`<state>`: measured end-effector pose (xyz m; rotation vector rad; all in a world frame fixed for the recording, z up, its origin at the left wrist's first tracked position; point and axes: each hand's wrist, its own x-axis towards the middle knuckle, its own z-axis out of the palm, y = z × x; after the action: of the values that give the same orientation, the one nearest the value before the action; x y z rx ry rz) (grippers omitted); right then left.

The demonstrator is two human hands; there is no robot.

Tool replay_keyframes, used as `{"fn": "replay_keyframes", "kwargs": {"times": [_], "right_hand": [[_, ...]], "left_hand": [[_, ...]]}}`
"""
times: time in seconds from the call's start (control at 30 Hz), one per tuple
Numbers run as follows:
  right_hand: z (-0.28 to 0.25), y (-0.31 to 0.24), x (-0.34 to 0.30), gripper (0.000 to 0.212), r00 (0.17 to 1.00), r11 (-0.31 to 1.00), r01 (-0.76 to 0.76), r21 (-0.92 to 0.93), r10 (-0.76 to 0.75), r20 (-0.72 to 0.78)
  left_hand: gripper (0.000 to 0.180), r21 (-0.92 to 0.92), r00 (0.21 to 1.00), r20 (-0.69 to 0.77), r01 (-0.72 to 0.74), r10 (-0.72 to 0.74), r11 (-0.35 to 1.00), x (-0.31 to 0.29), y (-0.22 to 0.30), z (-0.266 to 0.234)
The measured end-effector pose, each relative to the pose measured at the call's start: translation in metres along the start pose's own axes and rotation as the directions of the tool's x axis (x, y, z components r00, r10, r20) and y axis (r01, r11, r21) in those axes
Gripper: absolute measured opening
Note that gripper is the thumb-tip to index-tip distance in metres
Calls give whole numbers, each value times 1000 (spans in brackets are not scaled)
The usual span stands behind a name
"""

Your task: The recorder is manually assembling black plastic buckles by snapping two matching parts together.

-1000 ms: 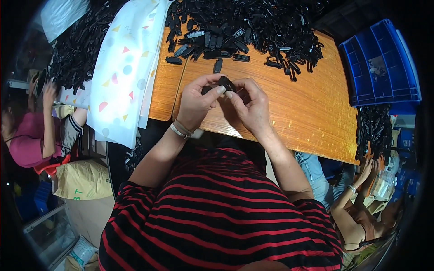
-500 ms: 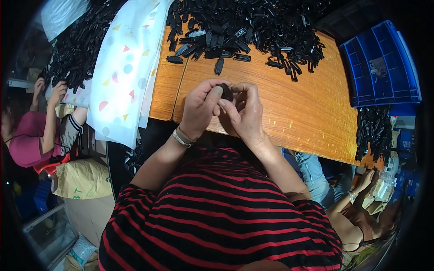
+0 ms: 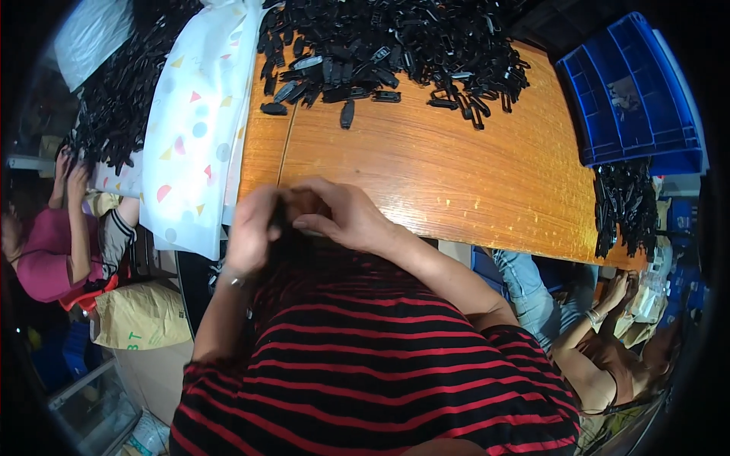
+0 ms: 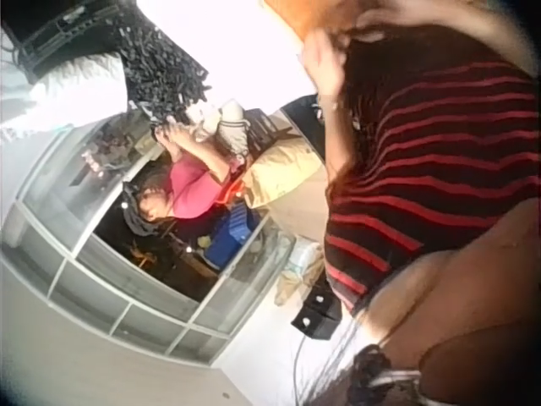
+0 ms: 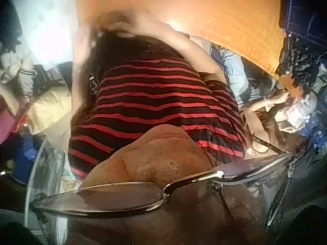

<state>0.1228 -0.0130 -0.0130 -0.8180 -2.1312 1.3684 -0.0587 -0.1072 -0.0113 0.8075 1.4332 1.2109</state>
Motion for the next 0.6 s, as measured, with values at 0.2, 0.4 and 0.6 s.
{"fn": "replay_keyframes", "kwargs": {"times": [0.2,0.4,0.6], "right_hand": [[-82,52,6,33,949,935,-39,-352,-76,-306],[-150,69,21,26,871,711,-307,-633,-57,-487],[-149,70,22,19,887,534,-312,-786,-132,-442]], "left_hand": [[26,862,977,-184,109,105,495,-74,-53,-123],[22,915,977,-29,110,-209,388,-67,-15,-74],[13,557,959,201,-278,198,783,3,14,14]]}}
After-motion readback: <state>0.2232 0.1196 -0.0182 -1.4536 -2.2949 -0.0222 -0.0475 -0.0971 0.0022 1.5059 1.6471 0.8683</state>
